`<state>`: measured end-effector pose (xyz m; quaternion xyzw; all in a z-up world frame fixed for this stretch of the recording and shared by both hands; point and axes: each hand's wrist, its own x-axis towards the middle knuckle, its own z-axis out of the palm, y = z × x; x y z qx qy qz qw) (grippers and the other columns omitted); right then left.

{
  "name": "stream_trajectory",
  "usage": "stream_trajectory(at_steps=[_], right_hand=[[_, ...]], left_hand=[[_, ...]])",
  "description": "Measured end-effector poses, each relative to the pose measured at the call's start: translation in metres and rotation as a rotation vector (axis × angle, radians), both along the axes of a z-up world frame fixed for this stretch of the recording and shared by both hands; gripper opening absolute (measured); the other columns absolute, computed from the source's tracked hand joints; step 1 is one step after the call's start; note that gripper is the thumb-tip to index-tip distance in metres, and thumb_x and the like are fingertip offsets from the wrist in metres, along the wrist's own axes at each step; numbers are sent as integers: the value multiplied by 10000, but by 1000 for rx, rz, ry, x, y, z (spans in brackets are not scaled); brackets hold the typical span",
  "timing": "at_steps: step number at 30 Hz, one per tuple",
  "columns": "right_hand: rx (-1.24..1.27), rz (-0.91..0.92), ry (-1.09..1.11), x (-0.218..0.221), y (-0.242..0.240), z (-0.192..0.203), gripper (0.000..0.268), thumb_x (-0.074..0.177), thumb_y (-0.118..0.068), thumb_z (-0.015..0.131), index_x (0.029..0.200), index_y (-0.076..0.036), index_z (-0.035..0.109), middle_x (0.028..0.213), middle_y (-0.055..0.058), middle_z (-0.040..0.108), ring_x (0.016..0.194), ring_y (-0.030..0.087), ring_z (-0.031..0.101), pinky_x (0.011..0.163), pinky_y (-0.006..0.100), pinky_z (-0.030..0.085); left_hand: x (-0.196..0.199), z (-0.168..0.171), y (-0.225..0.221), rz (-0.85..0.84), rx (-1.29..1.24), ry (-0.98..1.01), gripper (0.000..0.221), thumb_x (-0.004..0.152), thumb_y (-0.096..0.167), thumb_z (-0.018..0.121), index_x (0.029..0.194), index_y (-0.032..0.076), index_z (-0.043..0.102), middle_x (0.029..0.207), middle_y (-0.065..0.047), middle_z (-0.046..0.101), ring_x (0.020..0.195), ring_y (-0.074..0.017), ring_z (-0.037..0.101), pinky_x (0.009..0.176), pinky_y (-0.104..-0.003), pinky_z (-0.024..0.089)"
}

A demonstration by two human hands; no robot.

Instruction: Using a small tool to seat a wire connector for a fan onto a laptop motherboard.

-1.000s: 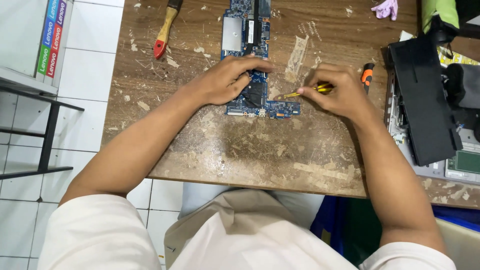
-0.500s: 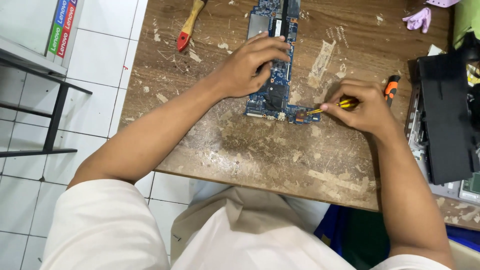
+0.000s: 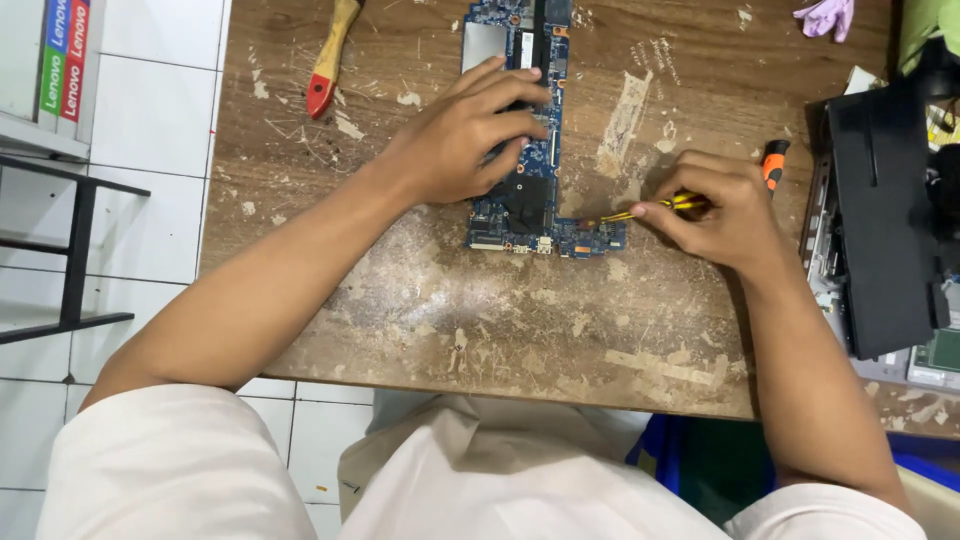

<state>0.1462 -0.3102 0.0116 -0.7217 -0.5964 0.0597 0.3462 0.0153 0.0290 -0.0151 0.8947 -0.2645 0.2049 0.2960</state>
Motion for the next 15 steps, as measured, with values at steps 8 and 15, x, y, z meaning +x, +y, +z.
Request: stream_trajectory(at_steps=[8,15], right_hand=[[-34,-36,3,0,-2,7,166,998,-82,880,889,-8,778,870,122,775,750,209,724,680,288,615],[-120,29,41,7,-15,7,204,982,-165,844,848,-34,764,807,93,757,695,205,723,671,260,650]], left_hand=[[1,-2,1,-33,-48,0,160,1016,-52,785,1145,41,809,1389,-215,729,1339,-395,687,1292,-598,408],[2,-3,2,-74,-120,-44,171,1002,-107,802,1137,-1,801,1312,-224,734,1272,-389,703,1244,-581,494]])
